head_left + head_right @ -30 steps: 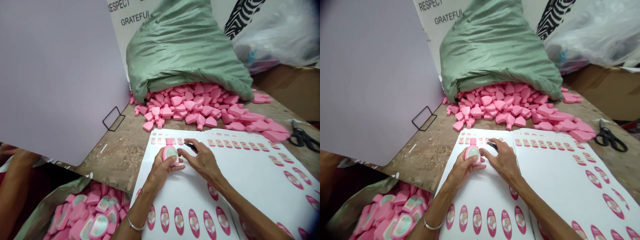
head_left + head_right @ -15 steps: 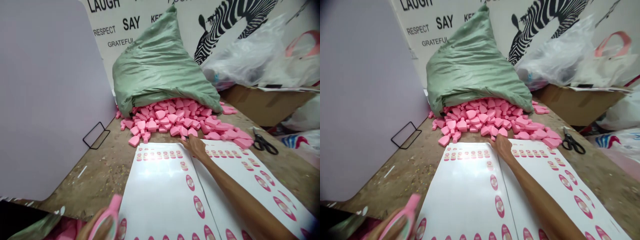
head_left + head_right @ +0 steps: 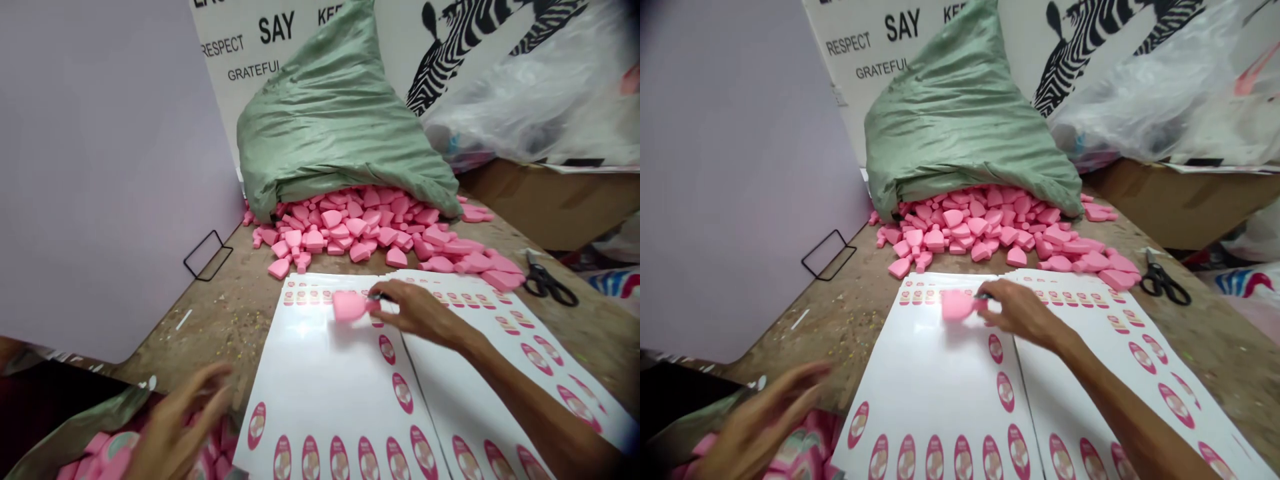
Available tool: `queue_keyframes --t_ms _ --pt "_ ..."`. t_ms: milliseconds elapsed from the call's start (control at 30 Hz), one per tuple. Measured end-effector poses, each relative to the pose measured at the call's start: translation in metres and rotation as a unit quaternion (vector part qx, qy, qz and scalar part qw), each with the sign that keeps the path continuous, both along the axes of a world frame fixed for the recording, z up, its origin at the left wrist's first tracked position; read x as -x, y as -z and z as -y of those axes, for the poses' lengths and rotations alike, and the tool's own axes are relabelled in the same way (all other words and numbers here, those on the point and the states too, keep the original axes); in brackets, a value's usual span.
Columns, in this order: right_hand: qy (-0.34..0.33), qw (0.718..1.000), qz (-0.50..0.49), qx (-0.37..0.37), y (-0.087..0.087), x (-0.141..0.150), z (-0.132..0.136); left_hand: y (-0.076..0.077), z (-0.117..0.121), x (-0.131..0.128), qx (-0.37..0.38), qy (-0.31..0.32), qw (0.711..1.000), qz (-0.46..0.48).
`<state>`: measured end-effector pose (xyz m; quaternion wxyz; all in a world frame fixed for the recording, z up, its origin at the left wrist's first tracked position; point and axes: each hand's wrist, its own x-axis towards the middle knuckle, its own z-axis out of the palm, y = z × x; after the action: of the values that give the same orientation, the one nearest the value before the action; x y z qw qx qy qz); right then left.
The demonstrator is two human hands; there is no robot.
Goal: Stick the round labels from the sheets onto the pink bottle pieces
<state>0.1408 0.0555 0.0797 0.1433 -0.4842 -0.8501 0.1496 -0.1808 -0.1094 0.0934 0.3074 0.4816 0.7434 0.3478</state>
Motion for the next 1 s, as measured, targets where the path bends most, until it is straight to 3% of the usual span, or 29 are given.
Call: queue_keyframes --t_ms 67,133,200,267,400,467,667,833,900,1000 --pt "-0.117 0.991 -0.035 0.053 -0.013 0.012 0.031 0.004 -0.026 -0.030 0.058 0.123 0.982 0.134" --pt "-0.171 0.979 -0.065 0.094 -0.020 0.020 0.055 0.010 -0.046 -0.063 0.108 0.284 0.922 0.242" --pt "-0.177 0.970 -0.097 0.136 -0.016 0.019 0.070 0.019 -0.054 -0.089 0.172 0.350 0.861 0.326" --pt "-0.112 0.970 -0.130 0.172 -0.002 0.011 0.076 0.029 -0.051 -0.101 0.208 0.325 0.842 0.379" --pt "0.201 0.968 -0.066 0.137 0.038 -0.013 0.083 0.047 -0.037 -0.092 0.167 0.168 0.881 0.410" --pt "0.280 0.952 -0.017 0.125 0.052 -0.019 0.089 0.053 -0.034 -0.085 0.145 0.105 0.881 0.439" --pt "0.340 0.931 -0.058 0.117 0.058 -0.018 0.099 0.060 -0.029 -0.080 0.146 0.023 0.855 0.497" --pt "0.319 0.912 -0.205 0.157 0.061 -0.021 0.102 0.055 -0.022 -0.080 0.137 -0.007 0.859 0.494" --pt "0.288 0.910 -0.253 0.159 0.060 -0.035 0.102 0.051 -0.021 -0.079 0.123 -0.018 0.866 0.484" --pt "0.276 0.918 -0.254 0.126 0.051 -0.078 0.099 0.046 -0.019 -0.077 0.100 -0.016 0.884 0.457"
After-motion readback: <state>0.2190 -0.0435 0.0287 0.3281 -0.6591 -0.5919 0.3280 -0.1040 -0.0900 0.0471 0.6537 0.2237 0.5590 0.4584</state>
